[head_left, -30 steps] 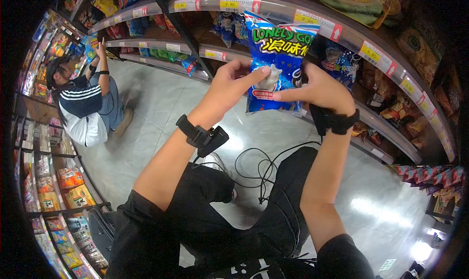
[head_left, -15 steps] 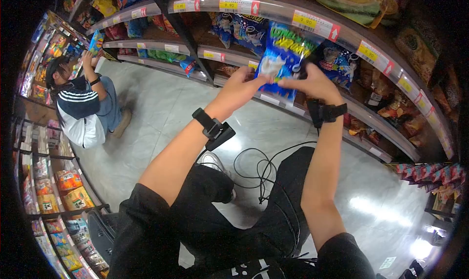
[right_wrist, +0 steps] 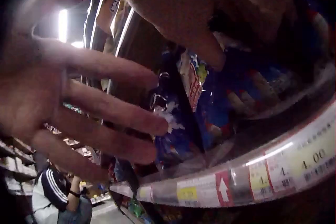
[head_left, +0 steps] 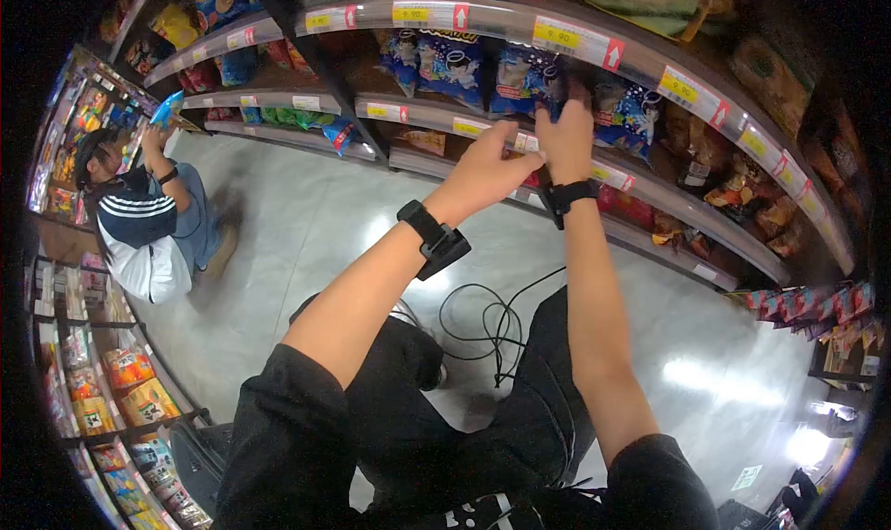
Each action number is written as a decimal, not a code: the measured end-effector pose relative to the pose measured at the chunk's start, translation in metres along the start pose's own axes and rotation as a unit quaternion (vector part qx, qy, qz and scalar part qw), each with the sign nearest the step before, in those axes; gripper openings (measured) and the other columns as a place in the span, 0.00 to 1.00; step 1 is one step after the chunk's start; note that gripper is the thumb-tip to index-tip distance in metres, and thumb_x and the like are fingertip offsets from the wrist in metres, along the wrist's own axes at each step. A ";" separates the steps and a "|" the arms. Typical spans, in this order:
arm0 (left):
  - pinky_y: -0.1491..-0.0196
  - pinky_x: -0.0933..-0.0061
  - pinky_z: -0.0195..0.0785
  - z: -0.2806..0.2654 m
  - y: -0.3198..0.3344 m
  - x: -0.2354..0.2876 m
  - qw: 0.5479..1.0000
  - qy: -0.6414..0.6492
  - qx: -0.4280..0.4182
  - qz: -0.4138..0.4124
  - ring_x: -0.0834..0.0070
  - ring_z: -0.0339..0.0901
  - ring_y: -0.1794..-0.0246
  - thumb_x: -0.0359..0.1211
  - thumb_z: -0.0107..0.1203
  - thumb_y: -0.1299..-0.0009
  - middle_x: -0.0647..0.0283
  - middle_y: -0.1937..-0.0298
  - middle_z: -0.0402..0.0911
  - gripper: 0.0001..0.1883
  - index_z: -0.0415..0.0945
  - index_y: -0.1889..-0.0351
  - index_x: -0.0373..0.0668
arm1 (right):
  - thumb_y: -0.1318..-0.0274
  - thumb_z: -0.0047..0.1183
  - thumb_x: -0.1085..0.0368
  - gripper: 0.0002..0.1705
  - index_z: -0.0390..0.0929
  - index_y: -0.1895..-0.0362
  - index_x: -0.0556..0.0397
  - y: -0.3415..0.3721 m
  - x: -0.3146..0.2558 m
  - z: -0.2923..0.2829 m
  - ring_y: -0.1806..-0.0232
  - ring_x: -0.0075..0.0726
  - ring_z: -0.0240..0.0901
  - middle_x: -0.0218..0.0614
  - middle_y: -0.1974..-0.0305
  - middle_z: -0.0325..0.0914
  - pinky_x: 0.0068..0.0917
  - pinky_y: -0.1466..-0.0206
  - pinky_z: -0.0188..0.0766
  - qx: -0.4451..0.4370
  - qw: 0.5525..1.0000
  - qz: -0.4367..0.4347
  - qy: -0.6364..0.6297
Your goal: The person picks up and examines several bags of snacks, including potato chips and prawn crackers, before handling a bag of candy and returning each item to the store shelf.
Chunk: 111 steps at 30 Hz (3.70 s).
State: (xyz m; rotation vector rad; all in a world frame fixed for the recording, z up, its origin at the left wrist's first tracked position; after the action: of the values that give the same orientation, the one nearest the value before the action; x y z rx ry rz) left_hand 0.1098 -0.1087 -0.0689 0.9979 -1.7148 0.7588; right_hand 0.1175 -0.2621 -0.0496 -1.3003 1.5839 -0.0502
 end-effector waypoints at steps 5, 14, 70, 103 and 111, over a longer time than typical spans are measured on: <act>0.50 0.69 0.73 -0.002 0.011 0.014 0.996 0.075 -0.040 -0.017 0.68 0.80 0.54 0.42 0.61 0.32 0.49 0.50 0.81 0.31 0.69 0.39 0.28 | 0.52 0.64 0.65 0.33 0.70 0.41 0.66 0.005 0.016 -0.002 0.48 0.67 0.72 0.61 0.48 0.75 0.46 0.43 0.70 0.007 1.000 0.024 -0.019; 0.51 0.69 0.72 -0.013 0.009 0.007 1.000 -0.016 0.002 0.009 0.68 0.81 0.55 0.40 0.61 0.33 0.51 0.53 0.83 0.23 0.76 0.47 0.31 | 0.67 0.75 0.47 0.64 0.53 0.30 0.65 0.001 0.042 -0.090 0.28 0.75 0.47 0.67 0.29 0.52 0.59 0.29 0.50 0.169 0.929 0.193 0.268; 0.35 0.73 0.61 0.067 0.024 0.047 0.954 0.183 -0.172 -0.165 0.75 0.72 0.40 0.57 0.60 0.32 0.58 0.39 0.75 0.40 0.67 0.34 0.35 | 0.39 0.56 0.45 0.41 0.62 0.30 0.57 0.022 -0.059 -0.163 0.59 0.51 0.82 0.54 0.59 0.82 0.39 0.56 0.76 -0.343 0.924 0.134 0.099; 0.29 0.65 0.58 -0.065 0.097 0.068 0.930 0.340 -0.133 -0.049 0.66 0.70 0.33 0.45 0.72 0.52 0.56 0.30 0.69 0.58 0.53 0.24 0.37 | 0.41 0.29 0.22 0.60 0.59 0.31 0.70 -0.027 -0.124 -0.161 0.38 0.51 0.71 0.57 0.39 0.72 0.41 0.31 0.63 -0.339 0.327 0.011 -0.882; 0.33 0.67 0.64 0.000 0.088 0.077 0.865 0.420 -0.274 -0.029 0.71 0.73 0.38 0.45 0.68 0.45 0.58 0.36 0.75 0.49 0.57 0.26 0.39 | 0.39 0.45 0.36 0.47 0.62 0.33 0.66 -0.015 -0.132 -0.145 0.42 0.39 0.72 0.46 0.43 0.74 0.34 0.36 0.66 -0.290 0.374 0.052 -0.879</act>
State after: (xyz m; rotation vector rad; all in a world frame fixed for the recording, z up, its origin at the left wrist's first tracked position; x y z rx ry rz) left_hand 0.0177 -0.0881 0.0001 0.2346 -1.0124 0.4975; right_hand 0.0085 -0.2486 0.1137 -0.7771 -0.4025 1.5812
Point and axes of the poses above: each hand's wrist, its own y-axis away from the middle knuckle, its own z-axis out of the palm, x = y × z, the point moved 9 cm from there along -y, towards the middle knuckle
